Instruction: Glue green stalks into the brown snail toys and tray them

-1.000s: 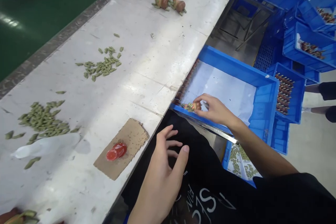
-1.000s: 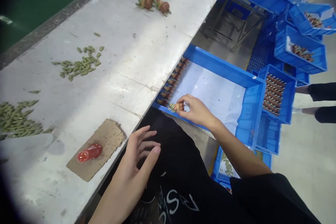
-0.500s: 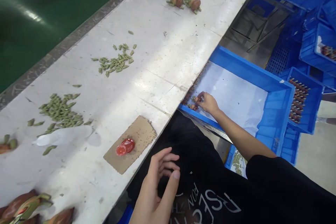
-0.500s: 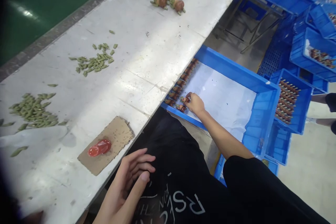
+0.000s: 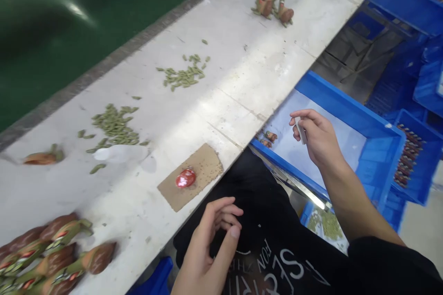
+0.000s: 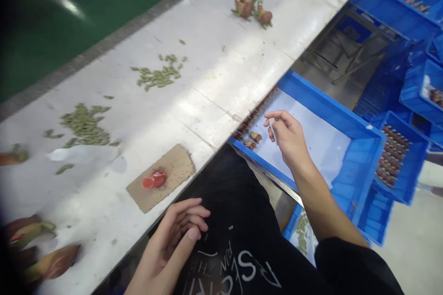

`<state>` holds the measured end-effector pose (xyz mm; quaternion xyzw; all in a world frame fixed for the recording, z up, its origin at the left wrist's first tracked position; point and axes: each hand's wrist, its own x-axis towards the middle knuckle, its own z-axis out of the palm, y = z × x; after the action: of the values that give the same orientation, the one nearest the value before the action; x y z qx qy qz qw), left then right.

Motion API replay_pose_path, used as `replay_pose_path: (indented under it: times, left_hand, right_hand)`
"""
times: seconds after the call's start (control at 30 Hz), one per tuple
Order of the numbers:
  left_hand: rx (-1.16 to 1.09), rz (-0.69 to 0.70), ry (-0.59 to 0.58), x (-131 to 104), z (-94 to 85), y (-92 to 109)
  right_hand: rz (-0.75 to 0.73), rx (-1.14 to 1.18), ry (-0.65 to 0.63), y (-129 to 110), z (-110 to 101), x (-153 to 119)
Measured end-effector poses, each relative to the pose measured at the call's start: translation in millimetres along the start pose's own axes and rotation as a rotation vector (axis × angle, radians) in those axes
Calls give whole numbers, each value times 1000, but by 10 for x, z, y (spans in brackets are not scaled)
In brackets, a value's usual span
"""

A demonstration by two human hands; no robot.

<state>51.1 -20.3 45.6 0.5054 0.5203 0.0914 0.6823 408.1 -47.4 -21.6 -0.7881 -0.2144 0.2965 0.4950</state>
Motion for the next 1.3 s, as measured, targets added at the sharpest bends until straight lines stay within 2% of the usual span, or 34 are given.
replay_pose_path:
  times: [0.17, 0.27, 0.37, 0.5, 0.57, 0.63, 0.7, 0.73, 0.8, 0.97, 1.13, 1.3]
  left_hand:
    - [-95, 85, 8, -39, -88, -43]
    - [-123, 133, 55, -88, -187, -16]
    - [-112, 175, 156, -177, -286, -16]
    - [-71, 276, 387, -308, -436, -111]
    - [21, 358, 572, -357, -558, -195]
    - [199, 441, 805, -390, -719, -306]
    - [419, 477, 1018, -411, -894, -442]
    - [523, 469, 1089, -418, -975, -514]
    - [690, 415, 1140, -429, -1103, -652]
    - [831, 286, 1109, -473, -1214, -819]
    - [858, 209, 1093, -498, -1239, -795]
    - [879, 240, 1025, -454, -1294, -763]
  right_hand:
    - [-196, 157, -251, -759, 654, -143]
    - [-311, 134, -409, -1049, 1177, 16]
    - [-388, 10, -550, -1234, 1770, 298]
    - [-454, -163, -669, -1399, 2501, 612]
    - [-505, -259, -695, -1464, 2772, 689]
    - [-573, -348, -689, -1516, 2963, 707]
    - [-656, -421, -663, -1554, 3085, 671]
    - [-702, -452, -660, -1567, 3125, 636]
    - [-785, -506, -697, -1581, 3183, 545]
    - [-887, -617, -822, -1553, 3288, 354]
    - [-888, -660, -800, -1513, 3354, 312]
    - [-882, -666, -793, -1546, 3320, 276]
